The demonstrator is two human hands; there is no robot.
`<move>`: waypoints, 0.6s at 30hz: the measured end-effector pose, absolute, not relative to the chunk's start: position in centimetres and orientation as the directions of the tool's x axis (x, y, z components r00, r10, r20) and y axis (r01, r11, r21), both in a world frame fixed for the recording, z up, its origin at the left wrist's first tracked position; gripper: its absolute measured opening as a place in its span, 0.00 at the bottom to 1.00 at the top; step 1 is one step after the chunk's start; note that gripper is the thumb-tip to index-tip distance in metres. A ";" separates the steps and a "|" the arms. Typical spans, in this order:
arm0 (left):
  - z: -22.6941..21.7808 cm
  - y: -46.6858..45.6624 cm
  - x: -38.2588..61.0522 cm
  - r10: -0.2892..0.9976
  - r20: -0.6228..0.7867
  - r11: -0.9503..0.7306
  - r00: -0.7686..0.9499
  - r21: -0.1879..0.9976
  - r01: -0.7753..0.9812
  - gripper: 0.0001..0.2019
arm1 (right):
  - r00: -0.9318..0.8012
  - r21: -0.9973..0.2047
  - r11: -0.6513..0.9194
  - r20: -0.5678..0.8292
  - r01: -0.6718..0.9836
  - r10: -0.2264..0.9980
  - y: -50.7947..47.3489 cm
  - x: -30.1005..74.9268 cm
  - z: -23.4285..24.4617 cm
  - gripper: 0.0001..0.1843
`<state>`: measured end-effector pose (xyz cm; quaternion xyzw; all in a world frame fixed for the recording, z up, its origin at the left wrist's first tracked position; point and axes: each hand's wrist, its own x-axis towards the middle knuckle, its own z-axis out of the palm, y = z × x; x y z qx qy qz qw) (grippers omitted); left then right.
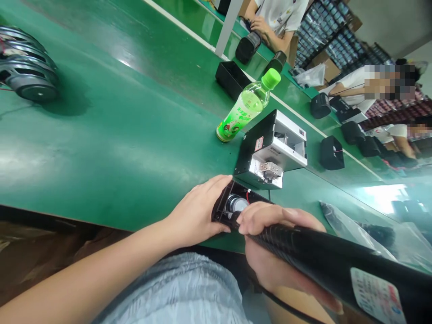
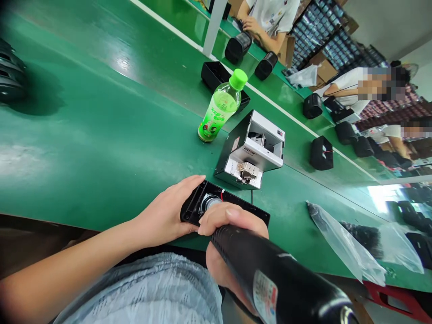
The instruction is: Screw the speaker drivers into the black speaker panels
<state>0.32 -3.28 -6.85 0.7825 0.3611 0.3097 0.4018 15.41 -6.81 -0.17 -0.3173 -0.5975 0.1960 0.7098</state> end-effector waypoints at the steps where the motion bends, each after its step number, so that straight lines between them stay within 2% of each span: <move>1: -6.9 -3.3 0.3 0.814 0.193 -0.416 0.547 0.851 0.320 0.63 | 0.220 -0.691 0.714 0.718 0.112 0.661 -6.8 15.4 -0.2 0.31; 4: -6.9 -3.5 0.3 0.811 0.181 -0.420 0.557 0.843 0.337 0.65 | 0.246 -0.690 0.712 0.719 0.134 0.650 -7.0 15.4 -0.4 0.42; 8: -5.3 -3.1 0.0 0.782 0.151 -0.458 0.604 0.797 0.394 0.72 | 0.305 -0.753 0.650 0.645 0.098 0.701 -7.6 15.4 -1.4 0.39; 11: -3.4 -2.0 0.4 0.724 0.126 -0.538 0.679 0.718 0.441 0.68 | 0.307 -0.801 0.598 0.575 0.023 0.758 -7.6 15.5 -1.1 0.37; 15: -0.9 -1.0 1.1 0.664 0.091 -0.634 0.742 0.595 0.494 0.62 | 0.241 -0.838 0.532 0.495 -0.122 0.835 -7.3 17.6 2.8 0.40; 18: -0.2 -1.6 -1.3 0.669 0.053 -0.642 0.742 0.544 0.540 0.58 | 0.373 -0.793 0.562 0.460 -0.235 0.806 -7.3 21.6 6.5 0.44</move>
